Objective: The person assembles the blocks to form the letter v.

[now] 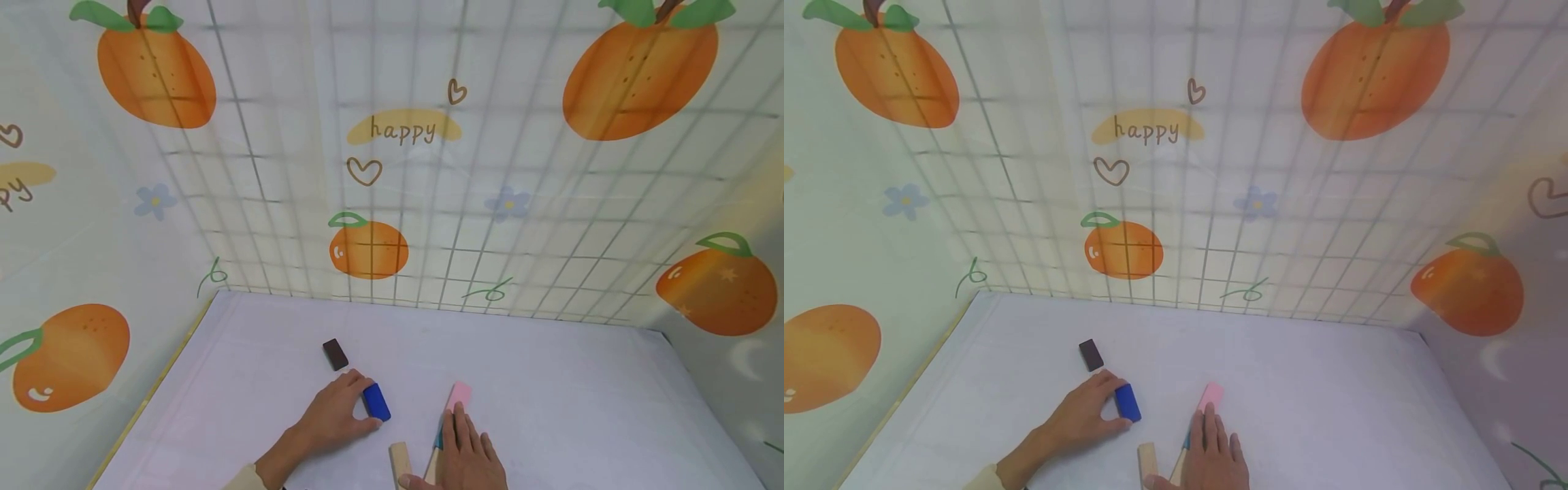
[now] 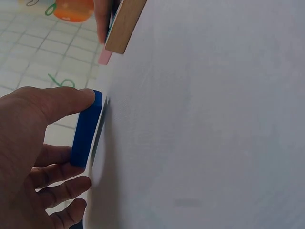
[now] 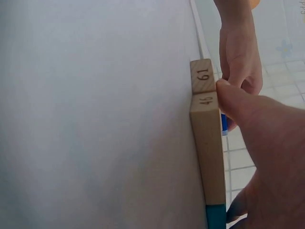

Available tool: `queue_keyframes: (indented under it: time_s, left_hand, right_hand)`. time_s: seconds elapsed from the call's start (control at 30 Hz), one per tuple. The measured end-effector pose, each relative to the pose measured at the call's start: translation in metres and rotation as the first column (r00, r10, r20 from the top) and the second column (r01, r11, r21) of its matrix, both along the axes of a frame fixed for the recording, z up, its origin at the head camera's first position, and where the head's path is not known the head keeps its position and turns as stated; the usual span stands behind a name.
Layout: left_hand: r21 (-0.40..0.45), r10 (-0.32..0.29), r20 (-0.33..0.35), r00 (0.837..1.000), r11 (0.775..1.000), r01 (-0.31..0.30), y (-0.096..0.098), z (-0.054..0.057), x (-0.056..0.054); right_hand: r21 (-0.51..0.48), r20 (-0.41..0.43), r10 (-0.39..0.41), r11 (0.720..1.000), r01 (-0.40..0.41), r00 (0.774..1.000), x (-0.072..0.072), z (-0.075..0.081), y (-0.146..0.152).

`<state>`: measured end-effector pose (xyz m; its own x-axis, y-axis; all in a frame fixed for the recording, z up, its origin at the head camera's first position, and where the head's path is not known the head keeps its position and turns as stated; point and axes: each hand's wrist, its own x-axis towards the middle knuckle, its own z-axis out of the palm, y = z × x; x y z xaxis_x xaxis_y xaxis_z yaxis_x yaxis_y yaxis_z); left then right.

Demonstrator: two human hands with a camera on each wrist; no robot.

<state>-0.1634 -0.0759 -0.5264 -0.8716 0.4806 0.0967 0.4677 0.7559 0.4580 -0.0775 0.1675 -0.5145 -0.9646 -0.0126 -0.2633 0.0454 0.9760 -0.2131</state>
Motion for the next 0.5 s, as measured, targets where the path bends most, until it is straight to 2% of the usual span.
queue_keyframes:
  time_s: [0.13, 0.5]
  left_hand:
    - [0.0, -0.015, -0.014, 1.0, 1.0, 0.015, 0.0023, -0.0012, 0.0016]
    - [-0.001, -0.055, 0.019, 0.998, 0.998, 0.055, 0.0061, 0.0013, 0.0057]
  right_hand:
    - [0.003, 0.006, 0.001, 1.0, -0.001, 1.0, -0.0003, -0.0004, -0.0001]
    - [0.018, -0.004, -0.004, 1.0, 0.004, 1.0, 0.0007, -0.0008, -0.0012]
